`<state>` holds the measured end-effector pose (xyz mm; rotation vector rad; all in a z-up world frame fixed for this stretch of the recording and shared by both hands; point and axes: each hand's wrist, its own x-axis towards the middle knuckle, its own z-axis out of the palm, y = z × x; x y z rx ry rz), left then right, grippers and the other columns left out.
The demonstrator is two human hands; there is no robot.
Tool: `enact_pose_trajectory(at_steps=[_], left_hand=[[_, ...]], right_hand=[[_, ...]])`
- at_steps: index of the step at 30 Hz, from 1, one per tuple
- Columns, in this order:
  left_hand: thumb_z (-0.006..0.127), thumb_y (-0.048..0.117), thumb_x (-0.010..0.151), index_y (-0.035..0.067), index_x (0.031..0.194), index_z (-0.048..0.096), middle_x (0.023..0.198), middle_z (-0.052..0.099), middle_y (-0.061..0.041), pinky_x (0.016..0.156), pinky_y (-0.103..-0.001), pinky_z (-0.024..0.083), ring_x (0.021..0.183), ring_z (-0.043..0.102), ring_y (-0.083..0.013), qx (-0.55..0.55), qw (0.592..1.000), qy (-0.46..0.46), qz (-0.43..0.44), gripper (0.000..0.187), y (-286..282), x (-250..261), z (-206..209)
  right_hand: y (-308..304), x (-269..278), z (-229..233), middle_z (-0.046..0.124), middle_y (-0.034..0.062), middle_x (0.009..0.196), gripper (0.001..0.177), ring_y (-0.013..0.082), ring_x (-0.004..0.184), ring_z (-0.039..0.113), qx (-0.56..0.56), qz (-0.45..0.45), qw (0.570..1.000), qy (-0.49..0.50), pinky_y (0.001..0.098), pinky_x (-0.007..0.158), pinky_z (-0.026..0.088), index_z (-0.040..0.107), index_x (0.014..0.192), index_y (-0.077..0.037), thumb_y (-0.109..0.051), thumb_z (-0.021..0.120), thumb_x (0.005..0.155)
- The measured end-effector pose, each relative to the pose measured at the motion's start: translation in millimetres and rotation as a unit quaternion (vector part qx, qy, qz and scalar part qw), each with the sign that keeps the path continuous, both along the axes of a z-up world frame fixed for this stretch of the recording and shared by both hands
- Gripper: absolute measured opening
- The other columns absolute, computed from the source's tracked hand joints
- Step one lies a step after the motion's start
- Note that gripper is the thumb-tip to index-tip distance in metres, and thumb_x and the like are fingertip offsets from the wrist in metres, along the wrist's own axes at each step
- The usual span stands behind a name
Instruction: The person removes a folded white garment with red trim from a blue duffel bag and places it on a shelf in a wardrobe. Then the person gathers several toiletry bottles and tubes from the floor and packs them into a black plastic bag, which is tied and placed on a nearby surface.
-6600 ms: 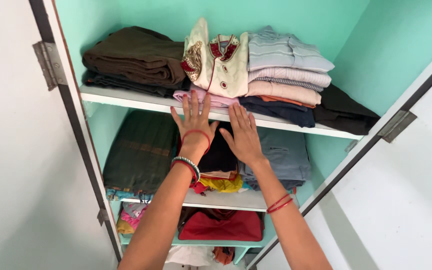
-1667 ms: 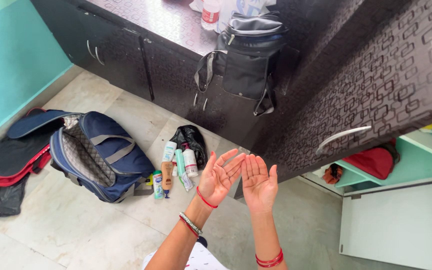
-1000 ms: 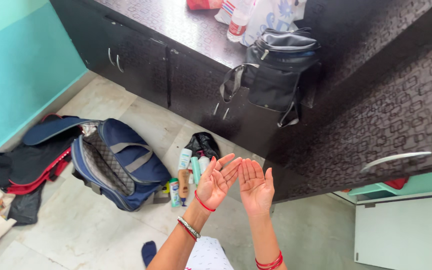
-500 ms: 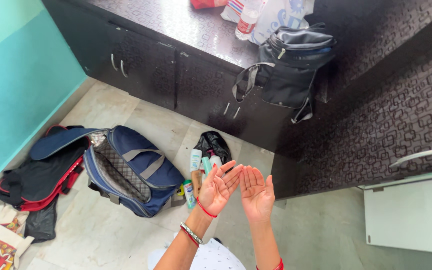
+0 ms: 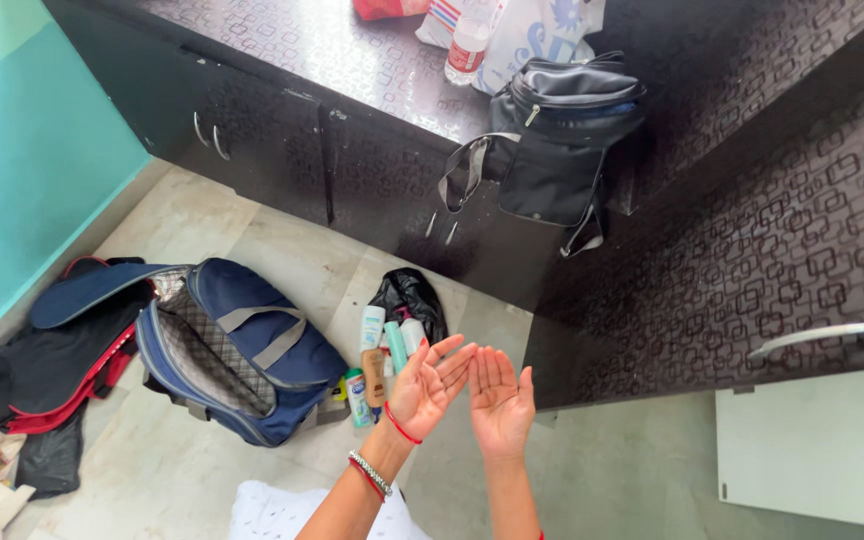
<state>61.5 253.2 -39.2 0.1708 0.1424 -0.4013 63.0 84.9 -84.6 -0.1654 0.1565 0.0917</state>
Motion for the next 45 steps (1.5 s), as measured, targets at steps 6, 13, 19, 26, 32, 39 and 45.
enact_pose_trajectory(at_steps=[6,13,19,26,32,39,45], left_hand=[[0.045,0.044,0.104,0.000,0.143,0.049,0.143,0.058,-0.024,0.118,-0.038,0.039,0.134,0.055,-0.0269,0.023,0.999,0.020,-0.028,0.059,-9.4,25.9,-34.0],[0.043,0.044,0.106,0.001,0.144,0.047,0.145,0.056,-0.024,0.118,-0.038,0.040,0.135,0.055,-0.0268,-0.017,0.996,0.044,-0.070,0.059,0.6,50.4,-108.0],[0.042,0.042,0.105,0.002,0.146,0.046,0.149,0.053,-0.021,0.118,-0.037,0.040,0.136,0.055,-0.0241,-0.009,0.992,0.072,-0.103,0.058,24.7,61.2,-198.5],[0.045,0.048,0.103,0.011,0.139,0.057,0.141,0.060,-0.007,0.109,-0.043,0.042,0.133,0.053,-0.0167,0.082,0.980,0.128,-0.131,0.053,51.4,74.3,-328.6],[0.051,0.045,0.102,0.015,0.131,0.064,0.137,0.063,-0.001,0.106,-0.040,0.042,0.129,0.054,-0.0155,0.166,0.962,0.160,-0.143,0.044,70.2,79.6,-466.1],[0.057,0.042,0.095,0.017,0.126,0.067,0.131,0.069,-0.001,0.101,-0.038,0.042,0.122,0.057,-0.0151,0.242,0.933,0.230,-0.135,0.041,81.2,106.2,-667.7],[0.062,0.037,0.091,0.017,0.124,0.063,0.118,0.069,0.005,0.092,-0.038,0.041,0.114,0.056,-0.0130,0.320,0.901,0.272,-0.110,0.038,79.5,130.6,-816.5]], right_hand=[[-11.6,13.4,-41.5,0.064,0.0245,0.135,0.052,0.0308,0.132,0.057,0.030,-0.010,0.999,0.016,0.0447,0.121,0.036,0.066,0.123,0.008,-0.040,0.049,0.108],[-5.4,20.4,-112.7,0.064,0.0251,0.135,0.052,0.0329,0.133,0.055,0.029,-0.029,0.999,0.031,0.0456,0.119,0.034,0.065,0.125,0.008,-0.038,0.047,0.107],[18.5,19.5,-204.5,0.063,0.0258,0.135,0.050,0.0342,0.134,0.055,0.031,-0.060,0.995,0.079,0.0466,0.120,0.034,0.064,0.125,0.008,-0.036,0.046,0.109],[48.2,26.8,-333.0,0.065,0.0254,0.132,0.046,0.0358,0.133,0.056,-0.012,-0.063,0.989,0.135,0.0496,0.120,0.035,0.065,0.123,0.009,-0.032,0.047,0.108],[55.9,39.9,-468.1,0.067,0.0253,0.126,0.038,0.0357,0.127,0.060,-0.087,-0.012,0.981,0.174,0.0529,0.118,0.038,0.065,0.120,0.006,-0.026,0.048,0.106],[16.6,79.6,-628.9,0.068,0.0231,0.124,0.031,0.0349,0.121,0.062,-0.215,0.023,0.960,0.180,0.0514,0.110,0.046,0.062,0.121,0.004,-0.021,0.051,0.105],[-23.2,117.0,-739.6,0.068,0.0232,0.119,0.023,0.0346,0.115,0.065,-0.333,0.052,0.918,0.210,0.0501,0.105,0.052,0.061,0.115,0.002,-0.015,0.055,0.100]])
